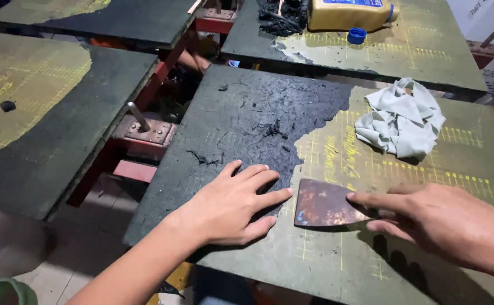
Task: Using a metal scraper to remove dried ink or adhesive residue from a screen printing platen.
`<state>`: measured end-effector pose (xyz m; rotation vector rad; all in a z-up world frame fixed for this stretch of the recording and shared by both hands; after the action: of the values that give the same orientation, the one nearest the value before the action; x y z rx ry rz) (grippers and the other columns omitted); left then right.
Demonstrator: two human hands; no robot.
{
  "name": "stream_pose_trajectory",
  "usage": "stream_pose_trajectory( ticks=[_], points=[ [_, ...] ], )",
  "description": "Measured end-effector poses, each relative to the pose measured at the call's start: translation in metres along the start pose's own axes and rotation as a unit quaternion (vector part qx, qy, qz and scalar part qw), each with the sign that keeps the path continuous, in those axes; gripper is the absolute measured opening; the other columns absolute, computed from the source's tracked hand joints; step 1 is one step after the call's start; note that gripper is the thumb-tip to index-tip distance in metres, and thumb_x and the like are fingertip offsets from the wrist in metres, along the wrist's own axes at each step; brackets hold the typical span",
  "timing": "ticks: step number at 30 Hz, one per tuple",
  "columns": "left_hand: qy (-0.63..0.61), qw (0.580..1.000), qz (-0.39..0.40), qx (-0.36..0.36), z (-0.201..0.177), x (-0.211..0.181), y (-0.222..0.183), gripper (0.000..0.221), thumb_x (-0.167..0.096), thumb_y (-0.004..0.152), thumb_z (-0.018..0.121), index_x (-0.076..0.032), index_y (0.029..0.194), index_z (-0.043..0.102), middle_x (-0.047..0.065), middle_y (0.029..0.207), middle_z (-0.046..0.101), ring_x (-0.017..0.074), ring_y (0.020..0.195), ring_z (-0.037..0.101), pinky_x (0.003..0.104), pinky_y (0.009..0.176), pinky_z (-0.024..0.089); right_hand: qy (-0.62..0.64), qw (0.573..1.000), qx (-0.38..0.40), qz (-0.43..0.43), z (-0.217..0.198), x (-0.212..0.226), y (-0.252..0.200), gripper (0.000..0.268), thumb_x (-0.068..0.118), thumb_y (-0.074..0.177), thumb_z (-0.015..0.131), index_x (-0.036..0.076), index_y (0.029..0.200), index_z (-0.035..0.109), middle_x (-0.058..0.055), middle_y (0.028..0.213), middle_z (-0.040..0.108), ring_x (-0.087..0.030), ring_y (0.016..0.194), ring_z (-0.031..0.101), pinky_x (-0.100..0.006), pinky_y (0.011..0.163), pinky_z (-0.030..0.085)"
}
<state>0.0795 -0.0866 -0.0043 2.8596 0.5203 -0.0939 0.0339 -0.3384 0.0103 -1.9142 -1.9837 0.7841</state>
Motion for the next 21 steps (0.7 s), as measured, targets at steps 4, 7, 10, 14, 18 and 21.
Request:
stream_pose_trajectory(
  ticks=[4, 7, 10, 14, 18, 21],
  points=[
    [0.019, 0.999, 0.019, -0.038, -0.001, 0.001, -0.004, 0.053, -0.047, 0.096, 0.057, -0.017, 0.139, 0.061, 0.015, 0.136, 0.060, 0.0358, 0.125, 0.054, 0.061, 0.098, 0.040, 0.016, 0.999, -0.023, -0.020, -0.008, 0.014, 0.006, 0.057, 0.079, 0.086, 0.052, 0.066, 0.142, 0.048, 0.021, 0.122, 0.072, -0.019, 0.098, 0.079, -0.039, 0.078, 0.060],
    [-0.049, 0.998, -0.032, 0.002, 0.008, 0.005, -0.008, 0.056, -0.047, 0.098, 0.054, -0.013, 0.143, 0.059, 0.016, 0.149, 0.055, 0.0355, 0.140, 0.045, 0.065, 0.111, 0.029, 0.012, 0.999, -0.022, -0.032, -0.006, 0.017, 0.012, 0.055, 0.079, 0.088, 0.049, 0.065, 0.142, 0.049, 0.015, 0.122, 0.072, -0.022, 0.104, 0.076, -0.042, 0.081, 0.061],
    [-0.113, 0.992, -0.051, 0.039, -0.002, 0.007, -0.001, 0.061, -0.049, 0.096, 0.055, -0.009, 0.141, 0.061, 0.017, 0.147, 0.057, 0.0357, 0.139, 0.046, 0.067, 0.109, 0.028, 0.003, 0.999, -0.011, -0.030, -0.011, 0.018, 0.011, 0.051, 0.078, 0.090, 0.050, 0.067, 0.140, 0.051, 0.013, 0.107, 0.076, -0.021, 0.095, 0.077, -0.039, 0.079, 0.060],
    [-0.117, 0.986, -0.072, 0.097, -0.005, 0.019, 0.016, 0.057, -0.044, 0.097, 0.051, -0.009, 0.142, 0.061, 0.011, 0.145, 0.060, 0.0296, 0.133, 0.052, 0.058, 0.106, 0.033, -0.022, 0.999, -0.027, -0.040, -0.014, 0.020, 0.012, 0.048, 0.078, 0.091, 0.049, 0.065, 0.137, 0.052, 0.010, 0.103, 0.076, -0.025, 0.093, 0.077, -0.044, 0.080, 0.060],
    [-0.087, 0.985, -0.066, 0.134, -0.001, 0.027, 0.031, 0.052, -0.035, 0.096, 0.048, -0.014, 0.142, 0.061, 0.008, 0.131, 0.064, 0.0305, 0.114, 0.056, 0.051, 0.086, 0.041, -0.013, 0.998, -0.026, -0.060, -0.010, 0.022, 0.021, 0.052, 0.078, 0.091, 0.050, 0.065, 0.141, 0.050, 0.009, 0.104, 0.075, -0.025, 0.093, 0.076, -0.045, 0.077, 0.061],
    [-0.087, 0.993, -0.039, 0.064, 0.001, 0.029, 0.028, 0.047, -0.028, 0.096, 0.050, -0.012, 0.138, 0.063, 0.008, 0.122, 0.068, 0.0298, 0.105, 0.059, 0.048, 0.083, 0.042, -0.015, 0.998, -0.033, -0.056, -0.009, 0.023, 0.014, 0.051, 0.079, 0.091, 0.046, 0.069, 0.141, 0.046, 0.012, 0.107, 0.071, -0.028, 0.090, 0.077, -0.047, 0.077, 0.063]
  ],
)
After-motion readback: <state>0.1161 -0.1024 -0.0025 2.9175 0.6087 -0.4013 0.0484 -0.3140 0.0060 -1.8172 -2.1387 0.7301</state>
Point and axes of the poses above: each hand's wrist, its own y-axis towards the middle knuckle, its own z-axis out of the palm, x = y × z, the point moved 7 cm from there along y, towards the middle knuckle
